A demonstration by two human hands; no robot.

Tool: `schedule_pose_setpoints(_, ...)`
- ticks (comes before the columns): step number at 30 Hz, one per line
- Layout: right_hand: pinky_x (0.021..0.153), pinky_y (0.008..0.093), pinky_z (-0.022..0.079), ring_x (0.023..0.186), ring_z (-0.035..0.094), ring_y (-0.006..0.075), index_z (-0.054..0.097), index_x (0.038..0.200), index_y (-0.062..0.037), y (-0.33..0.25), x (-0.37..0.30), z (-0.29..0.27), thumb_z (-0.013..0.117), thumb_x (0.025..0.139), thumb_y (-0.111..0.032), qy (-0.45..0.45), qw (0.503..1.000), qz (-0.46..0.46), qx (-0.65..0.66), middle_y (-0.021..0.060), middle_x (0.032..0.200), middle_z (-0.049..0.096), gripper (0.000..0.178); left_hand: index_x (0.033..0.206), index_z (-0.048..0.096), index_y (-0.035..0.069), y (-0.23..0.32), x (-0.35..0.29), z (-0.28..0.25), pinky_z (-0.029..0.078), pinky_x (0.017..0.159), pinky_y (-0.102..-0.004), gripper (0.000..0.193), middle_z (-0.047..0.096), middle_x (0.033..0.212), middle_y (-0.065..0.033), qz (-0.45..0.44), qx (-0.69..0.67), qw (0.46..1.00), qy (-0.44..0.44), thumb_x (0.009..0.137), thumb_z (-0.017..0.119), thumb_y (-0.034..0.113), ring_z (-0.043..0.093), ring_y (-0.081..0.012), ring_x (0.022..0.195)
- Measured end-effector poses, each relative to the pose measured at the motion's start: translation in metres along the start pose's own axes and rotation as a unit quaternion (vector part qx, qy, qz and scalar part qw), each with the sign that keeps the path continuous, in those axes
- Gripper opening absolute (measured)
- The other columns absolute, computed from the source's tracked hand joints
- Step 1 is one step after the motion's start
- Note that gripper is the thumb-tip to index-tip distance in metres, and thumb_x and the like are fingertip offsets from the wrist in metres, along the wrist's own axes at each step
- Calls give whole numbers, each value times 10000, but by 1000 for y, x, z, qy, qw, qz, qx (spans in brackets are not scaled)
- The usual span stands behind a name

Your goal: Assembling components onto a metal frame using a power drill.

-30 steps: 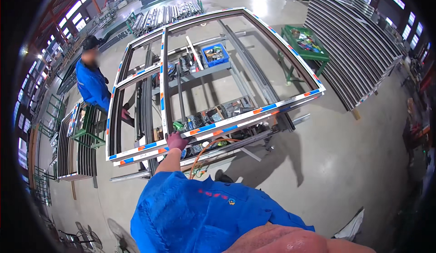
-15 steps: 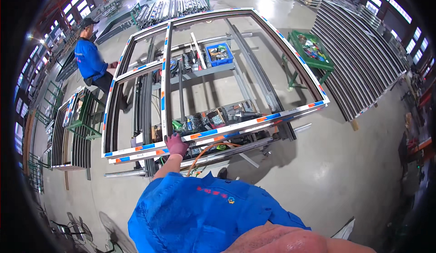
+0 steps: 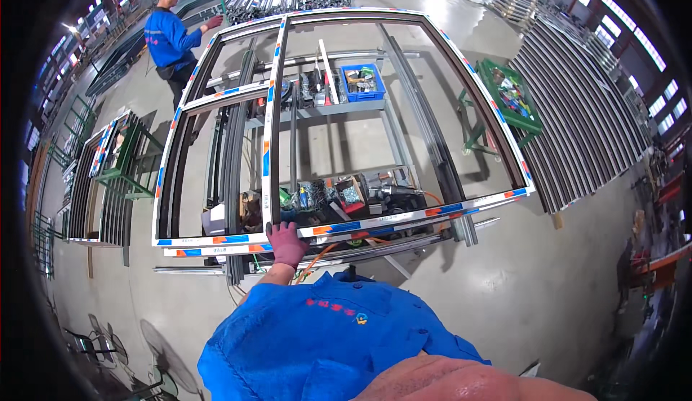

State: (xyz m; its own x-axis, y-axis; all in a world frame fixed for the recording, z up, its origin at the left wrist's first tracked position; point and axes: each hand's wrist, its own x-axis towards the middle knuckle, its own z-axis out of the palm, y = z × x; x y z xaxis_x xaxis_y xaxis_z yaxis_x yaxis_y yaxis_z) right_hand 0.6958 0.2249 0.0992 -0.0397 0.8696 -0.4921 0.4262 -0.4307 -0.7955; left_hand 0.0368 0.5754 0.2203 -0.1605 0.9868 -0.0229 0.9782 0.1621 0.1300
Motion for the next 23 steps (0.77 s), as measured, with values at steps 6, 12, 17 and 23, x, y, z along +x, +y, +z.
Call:
schedule_pose_setpoints(6, 1000, 421, 621, 1141, 780, 265, 708, 1382, -36, -1, 20, 16, 649, 1051, -263, -9, 998, 22, -57, 171, 1232, 795, 405, 1212, 761, 156, -10, 8, 6, 297, 1291, -596, 597, 721, 1246, -122, 39, 1, 999, -25, 751, 902, 509, 640, -358, 1264)
schedule_pose_setpoints(12, 989, 418, 625, 1128, 783, 261, 707, 1377, -30, 31, 8, 77, 651, 1053, -265, 1, 995, 55, -77, 171, 1226, 795, 404, 1288, 763, 146, -28, 22, 10, 364, 1255, -543, 659, 736, 1239, -131, 130, 27, 990, -40, 751, 908, 500, 656, -346, 1241)
schedule_pose_setpoints(17, 894, 392, 629, 1006, 787, 245, 725, 1320, 1, 24, -29, 140, 674, 1050, -308, 153, 977, 128, -76, 166, 1175, 802, 413, 1274, 794, 168, -41, 44, 20, 512, 1100, -498, 607, 749, 1271, -126, 190, -5, 975, -110, 794, 895, 524, 690, -370, 1230)
schedule_pose_setpoints(23, 868, 430, 647, 976, 773, 227, 674, 1430, -66, 38, -44, 170, 581, 1098, -307, 232, 851, 371, 290, 117, 1162, 794, 420, 1336, 758, 187, -7, 78, -11, 555, 1086, -523, 629, 734, 1313, -164, 264, 35, 935, -233, 782, 861, 465, 678, -372, 1300)
